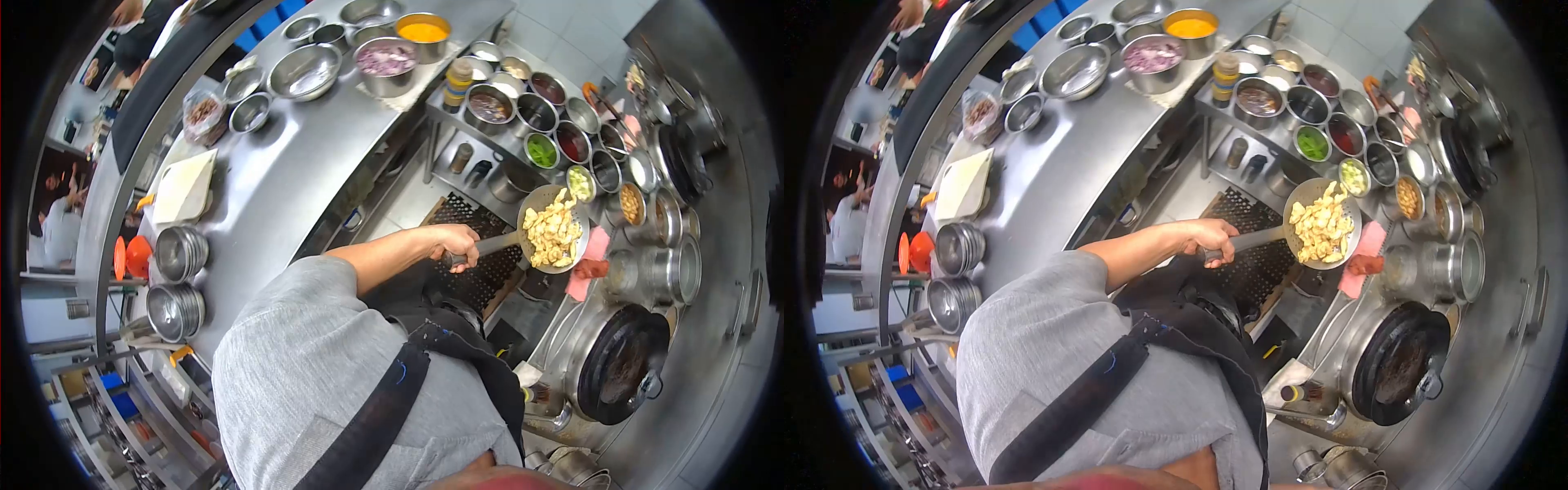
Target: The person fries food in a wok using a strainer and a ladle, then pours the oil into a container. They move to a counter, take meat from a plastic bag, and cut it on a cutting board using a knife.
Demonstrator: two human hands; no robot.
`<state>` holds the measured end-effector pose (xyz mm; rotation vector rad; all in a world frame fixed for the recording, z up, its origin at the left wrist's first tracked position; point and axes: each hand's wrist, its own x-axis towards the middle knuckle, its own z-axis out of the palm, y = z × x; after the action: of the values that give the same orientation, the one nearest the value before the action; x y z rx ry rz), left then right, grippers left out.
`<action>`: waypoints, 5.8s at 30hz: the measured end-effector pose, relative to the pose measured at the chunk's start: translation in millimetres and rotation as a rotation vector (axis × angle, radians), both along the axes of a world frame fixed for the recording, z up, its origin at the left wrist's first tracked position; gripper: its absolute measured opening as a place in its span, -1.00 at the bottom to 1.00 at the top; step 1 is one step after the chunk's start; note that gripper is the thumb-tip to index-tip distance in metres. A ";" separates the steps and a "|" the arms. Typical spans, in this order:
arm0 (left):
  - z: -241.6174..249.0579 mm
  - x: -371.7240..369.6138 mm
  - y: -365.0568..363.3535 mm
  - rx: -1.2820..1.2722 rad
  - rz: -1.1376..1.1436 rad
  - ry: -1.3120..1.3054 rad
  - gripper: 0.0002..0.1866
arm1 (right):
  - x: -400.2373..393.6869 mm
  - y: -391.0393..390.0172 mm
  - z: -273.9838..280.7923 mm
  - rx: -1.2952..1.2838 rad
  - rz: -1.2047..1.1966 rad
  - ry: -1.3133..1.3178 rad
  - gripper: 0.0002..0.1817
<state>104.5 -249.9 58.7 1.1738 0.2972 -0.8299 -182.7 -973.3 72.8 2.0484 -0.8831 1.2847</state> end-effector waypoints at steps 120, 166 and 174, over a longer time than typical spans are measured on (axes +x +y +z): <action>-150.3 319.4 -352.7 0.823 -0.899 -1.113 -0.47 | 209.6 281.5 -296.7 1.347 0.465 0.647 -0.65; -25.1 228.3 -511.4 -0.020 -0.692 -0.118 -0.60 | 8.9 14.4 40.5 0.925 -0.706 0.118 -0.53; -22.3 207.6 -532.8 -0.074 -0.717 0.115 -0.71 | -33.2 34.3 49.8 0.929 -0.607 -0.026 -0.53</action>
<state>312.1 -782.7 36.4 1.1711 -0.0774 -1.5223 -216.0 -939.0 122.6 2.0654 -2.1973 0.5866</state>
